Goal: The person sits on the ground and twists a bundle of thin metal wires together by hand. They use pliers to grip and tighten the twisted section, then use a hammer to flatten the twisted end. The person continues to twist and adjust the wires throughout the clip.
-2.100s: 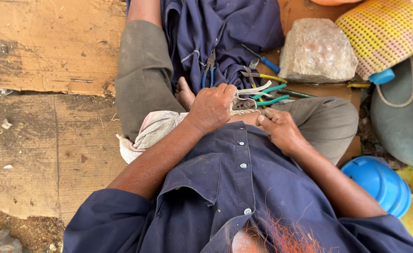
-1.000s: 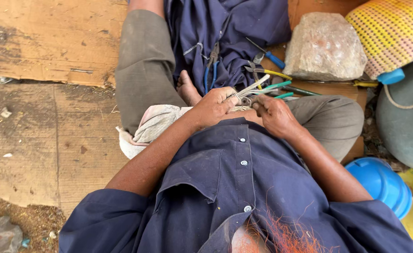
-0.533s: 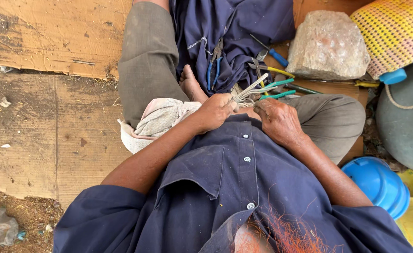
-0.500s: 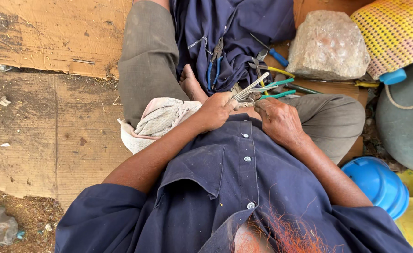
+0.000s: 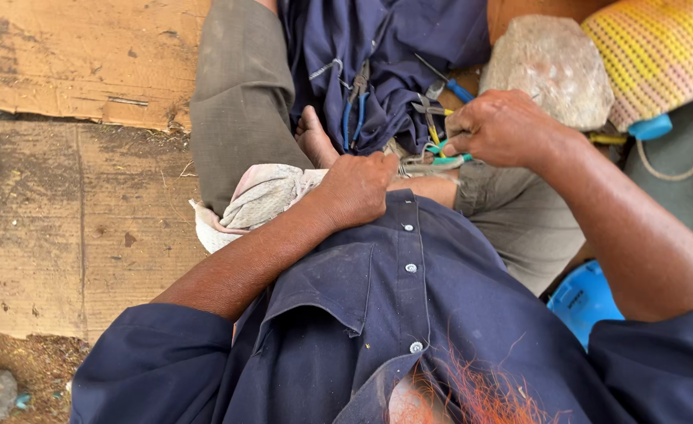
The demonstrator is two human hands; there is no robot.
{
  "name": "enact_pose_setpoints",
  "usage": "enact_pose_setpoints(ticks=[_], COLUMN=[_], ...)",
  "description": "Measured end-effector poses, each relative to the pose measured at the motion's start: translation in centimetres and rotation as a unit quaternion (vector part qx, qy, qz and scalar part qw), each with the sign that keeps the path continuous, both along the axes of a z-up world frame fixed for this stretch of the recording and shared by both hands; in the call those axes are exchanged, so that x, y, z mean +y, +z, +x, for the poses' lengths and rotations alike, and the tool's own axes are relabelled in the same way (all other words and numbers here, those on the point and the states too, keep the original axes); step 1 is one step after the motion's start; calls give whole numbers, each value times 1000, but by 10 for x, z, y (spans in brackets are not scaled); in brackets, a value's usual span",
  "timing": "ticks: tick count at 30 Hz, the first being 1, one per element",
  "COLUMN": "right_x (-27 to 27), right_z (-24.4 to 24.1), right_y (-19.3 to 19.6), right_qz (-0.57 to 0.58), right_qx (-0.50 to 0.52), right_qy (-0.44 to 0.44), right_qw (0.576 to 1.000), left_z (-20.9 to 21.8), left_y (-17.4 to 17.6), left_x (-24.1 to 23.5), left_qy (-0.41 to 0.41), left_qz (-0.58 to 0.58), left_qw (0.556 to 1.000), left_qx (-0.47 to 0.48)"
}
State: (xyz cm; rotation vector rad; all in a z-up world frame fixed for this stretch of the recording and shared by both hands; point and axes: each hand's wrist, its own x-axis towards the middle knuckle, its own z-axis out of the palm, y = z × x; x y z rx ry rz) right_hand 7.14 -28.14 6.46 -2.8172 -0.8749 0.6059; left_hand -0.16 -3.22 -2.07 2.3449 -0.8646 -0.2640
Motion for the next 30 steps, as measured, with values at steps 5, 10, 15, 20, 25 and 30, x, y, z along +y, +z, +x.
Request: enact_pose_setpoints(ticks=[5, 10, 15, 20, 25, 30], right_x=[-25, -34, -17, 6, 3, -11], right_z=[33, -21, -96, -105, -62, 14], right_y=[-64, -126, -134, -56, 27, 33], right_qz=[135, 352, 463, 270, 50, 32], right_qx=[339, 398, 313, 33, -58, 36], right_qy=[-148, -240, -374, -313, -170, -125], right_qw=[919, 812, 740, 910, 982, 991], left_z=[-11, 0, 25, 34, 22, 5], left_y=[6, 3, -22, -36, -28, -6], left_x=[10, 16, -5, -23, -12, 3], left_qy=[-12, 70, 165, 177, 108, 13], left_qz=[-106, -181, -157, -78, -24, -29], left_qw=[994, 981, 971, 979, 987, 994], left_qx=[22, -7, -77, -62, -119, -108])
